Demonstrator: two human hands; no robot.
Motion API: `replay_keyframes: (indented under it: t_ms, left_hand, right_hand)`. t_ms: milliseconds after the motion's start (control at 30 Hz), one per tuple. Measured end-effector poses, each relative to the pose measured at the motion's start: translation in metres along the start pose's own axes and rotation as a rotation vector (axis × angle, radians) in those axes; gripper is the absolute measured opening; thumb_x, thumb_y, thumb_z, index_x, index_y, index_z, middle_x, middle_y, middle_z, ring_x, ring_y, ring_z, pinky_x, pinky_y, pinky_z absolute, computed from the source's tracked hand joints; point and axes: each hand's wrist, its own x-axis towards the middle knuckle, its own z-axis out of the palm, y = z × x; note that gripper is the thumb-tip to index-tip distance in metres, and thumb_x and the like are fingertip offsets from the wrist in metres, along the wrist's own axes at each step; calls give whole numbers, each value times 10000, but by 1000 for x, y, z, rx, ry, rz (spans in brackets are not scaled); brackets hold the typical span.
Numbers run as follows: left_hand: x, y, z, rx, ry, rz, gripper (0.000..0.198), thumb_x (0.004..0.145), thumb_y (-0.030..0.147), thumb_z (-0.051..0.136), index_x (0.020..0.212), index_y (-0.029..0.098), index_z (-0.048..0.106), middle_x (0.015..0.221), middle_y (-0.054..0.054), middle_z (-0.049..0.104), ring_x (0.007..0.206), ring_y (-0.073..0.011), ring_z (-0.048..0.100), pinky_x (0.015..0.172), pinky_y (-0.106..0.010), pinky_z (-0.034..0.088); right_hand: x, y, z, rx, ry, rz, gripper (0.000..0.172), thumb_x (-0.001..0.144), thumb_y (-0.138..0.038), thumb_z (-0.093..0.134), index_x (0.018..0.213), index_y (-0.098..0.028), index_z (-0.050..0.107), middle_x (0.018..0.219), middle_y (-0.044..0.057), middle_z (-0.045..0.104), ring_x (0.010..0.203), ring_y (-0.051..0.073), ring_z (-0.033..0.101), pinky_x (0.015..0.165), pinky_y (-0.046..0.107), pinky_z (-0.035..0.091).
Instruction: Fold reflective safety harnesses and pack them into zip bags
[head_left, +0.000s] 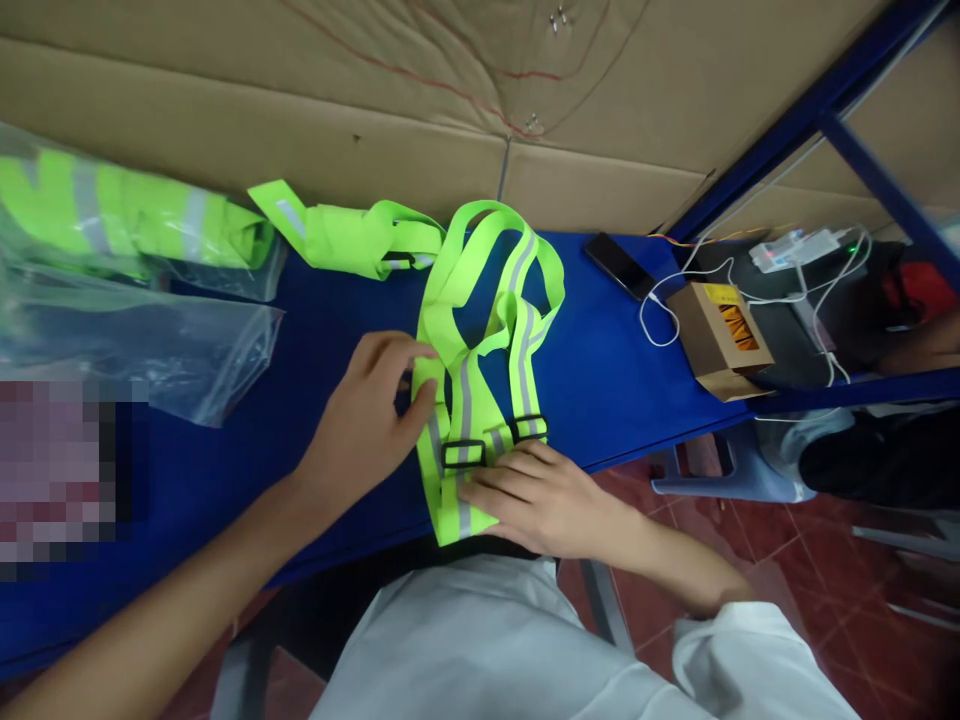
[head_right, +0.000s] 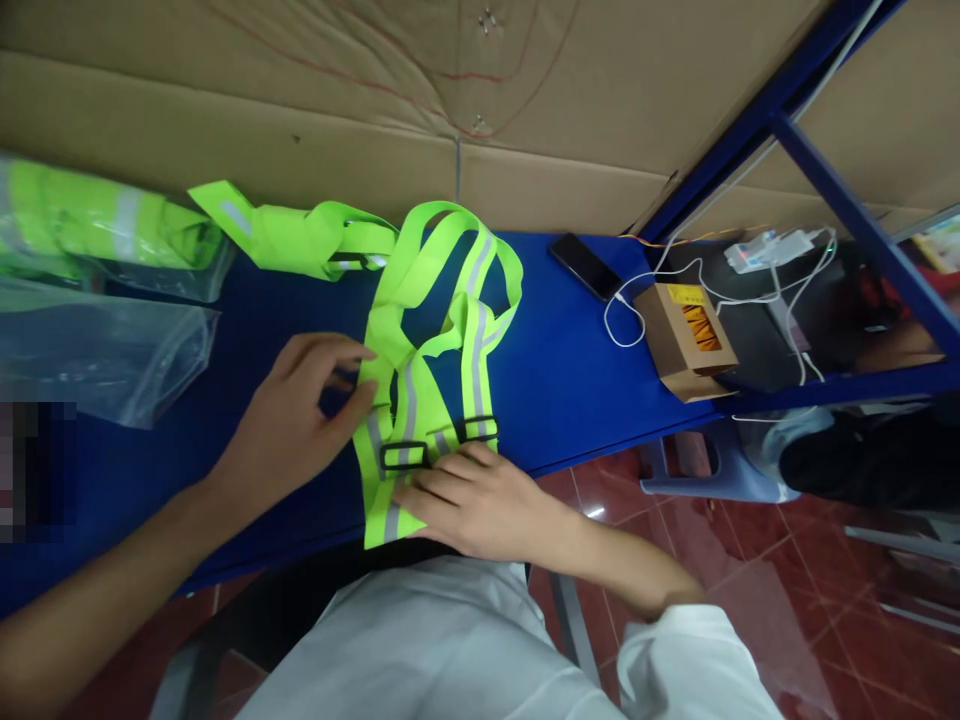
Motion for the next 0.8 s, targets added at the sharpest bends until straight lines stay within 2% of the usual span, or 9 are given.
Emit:
replay_keyframes:
  t_ms: [67, 167, 233, 300, 400, 467, 567, 700, 800]
  left_hand:
    - [-20, 3, -8, 32, -59, -37, 240, 976, 353, 550, 1167, 227, 622, 1224, -37, 568, 850, -133, 666, 844, -329, 585]
    - [-44, 2, -16, 37, -155, -192, 312, 953, 470, 599, 1159, 237, 624, 1149, -21, 588, 760, -128, 668, 722, -308, 571]
    - [-53, 1, -17, 57, -197, -237, 313, 936, 470, 607, 1145, 239, 630, 1074, -15, 610, 713, -135, 660, 690, -312, 554]
    - [-57, 1, -12, 40, -210, -225, 276, 932, 401, 593, 1155, 244, 631, 1031, -11, 637, 697, -138, 661, 667, -297, 537]
    - [-57, 2, 2, 25, -147, -165, 263, 933, 276, 567, 1187, 242, 622, 1038, -10, 673, 707, -131, 675, 667, -269, 527]
    - [-55, 5, 12, 87, -63, -116, 273, 940, 223, 561, 1206, 229, 622, 1030, -16, 681, 706, -135, 672, 675, -271, 523]
    - [-54, 12, 22, 191, 2, -67, 278, 977, 185, 542, 1242, 213, 621, 1029, -31, 684, 731, -155, 674, 672, -279, 521]
    - [-56, 27, 26, 265, 10, -81, 186, 1017, 293, 583, 1168, 223, 666, 1233, -82, 608, 716, -148, 673, 593, -279, 514]
    - [-54, 41, 29, 330, -55, -163, 246, 972, 413, 678, 1105, 207, 693, 1372, -138, 509, 839, -211, 713, 628, -319, 564]
  right_hand:
    - [-3, 0, 3, -20, -2, -19, 394, 1090, -416, 519, 1348, -147, 649, 1281, 69, 732, 1109, 175, 617, 950, 330, 450]
    - [-8, -2, 12, -48, 17, -42, 340, 1071, -353, 558, 1341, -172, 658, 1333, 63, 705, 1161, 176, 595, 1004, 337, 450]
    - [-11, -3, 19, -58, 57, -28, 285, 1048, -306, 590, 1300, -206, 678, 1338, 56, 699, 1250, 190, 568, 1072, 360, 436]
    - [-12, -5, 25, -60, 106, -12, 249, 1021, -290, 627, 1250, -222, 695, 1313, 53, 705, 1346, 229, 530, 1137, 417, 416]
    - [-11, -5, 30, -69, 135, -45, 234, 995, -248, 658, 1220, -205, 704, 1279, 47, 715, 1395, 271, 519, 1178, 480, 408]
    - [-10, -3, 31, -89, 133, -88, 236, 999, -199, 641, 1226, -189, 706, 1271, 39, 723, 1377, 251, 543, 1194, 472, 409]
    - [-8, -2, 31, -104, 143, -108, 229, 1014, -171, 613, 1219, -178, 713, 1255, 30, 738, 1347, 211, 564, 1217, 447, 396]
    - [-8, -3, 33, -113, 179, -79, 238, 1000, -163, 634, 1221, -189, 718, 1220, 14, 750, 1296, 184, 576, 1188, 418, 400]
    - [-9, -3, 35, -128, 190, -94, 218, 991, -176, 646, 1189, -198, 734, 1235, 3, 749, 1237, 181, 593, 1103, 377, 442]
